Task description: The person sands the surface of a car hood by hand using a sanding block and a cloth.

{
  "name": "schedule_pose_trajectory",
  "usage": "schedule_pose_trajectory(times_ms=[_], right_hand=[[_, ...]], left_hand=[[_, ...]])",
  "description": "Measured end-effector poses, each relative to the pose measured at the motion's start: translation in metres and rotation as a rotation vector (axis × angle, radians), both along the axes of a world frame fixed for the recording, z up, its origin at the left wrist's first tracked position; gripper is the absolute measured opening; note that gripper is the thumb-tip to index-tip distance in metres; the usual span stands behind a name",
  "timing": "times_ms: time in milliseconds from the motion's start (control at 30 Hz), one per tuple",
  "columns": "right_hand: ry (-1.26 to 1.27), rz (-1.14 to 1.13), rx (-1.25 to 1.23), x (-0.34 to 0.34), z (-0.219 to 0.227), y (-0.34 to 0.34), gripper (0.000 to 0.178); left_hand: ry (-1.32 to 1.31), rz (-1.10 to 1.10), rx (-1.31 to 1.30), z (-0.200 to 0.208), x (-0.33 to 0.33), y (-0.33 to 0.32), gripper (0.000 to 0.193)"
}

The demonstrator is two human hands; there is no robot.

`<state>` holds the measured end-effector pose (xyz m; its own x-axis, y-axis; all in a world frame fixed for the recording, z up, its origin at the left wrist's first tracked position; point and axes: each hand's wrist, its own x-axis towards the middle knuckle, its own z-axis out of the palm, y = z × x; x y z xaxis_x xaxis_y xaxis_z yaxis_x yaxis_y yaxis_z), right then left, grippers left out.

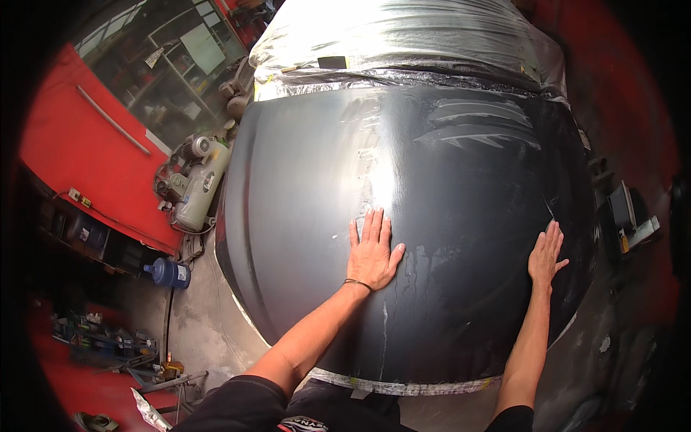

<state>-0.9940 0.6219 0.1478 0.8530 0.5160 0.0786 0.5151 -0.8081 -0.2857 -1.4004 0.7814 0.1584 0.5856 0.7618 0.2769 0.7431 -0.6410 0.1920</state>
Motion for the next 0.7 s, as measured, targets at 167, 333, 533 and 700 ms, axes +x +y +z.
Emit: schedule_pose_trajectory(times_ms=[167, 333, 533, 700], right_hand=[[-0.048, 0.245, 0.079, -0.192, -0.018, 0.006, 0.064], [-0.026, 0.471, -0.056, -0.233, -0.016, -0.043, 0.066], [0.144, -0.147, 0.022, -0.031, -0.041, -0.066, 0.067], [-0.04, 0.225, 0.0, -0.271, -0.038, -0.032, 0.067]], left_hand=[[0.006, 0.043, -0.003, -0.01, -0.022, 0.0, 0.077], [-0.003, 0.047, 0.0, -0.014, -0.03, 0.0, 0.079], [-0.035, -0.001, -0.036, -0.003, -0.008, -0.003, 0.08], [-0.034, 0.021, -0.022, -0.014, -0.024, 0.001, 0.08]])
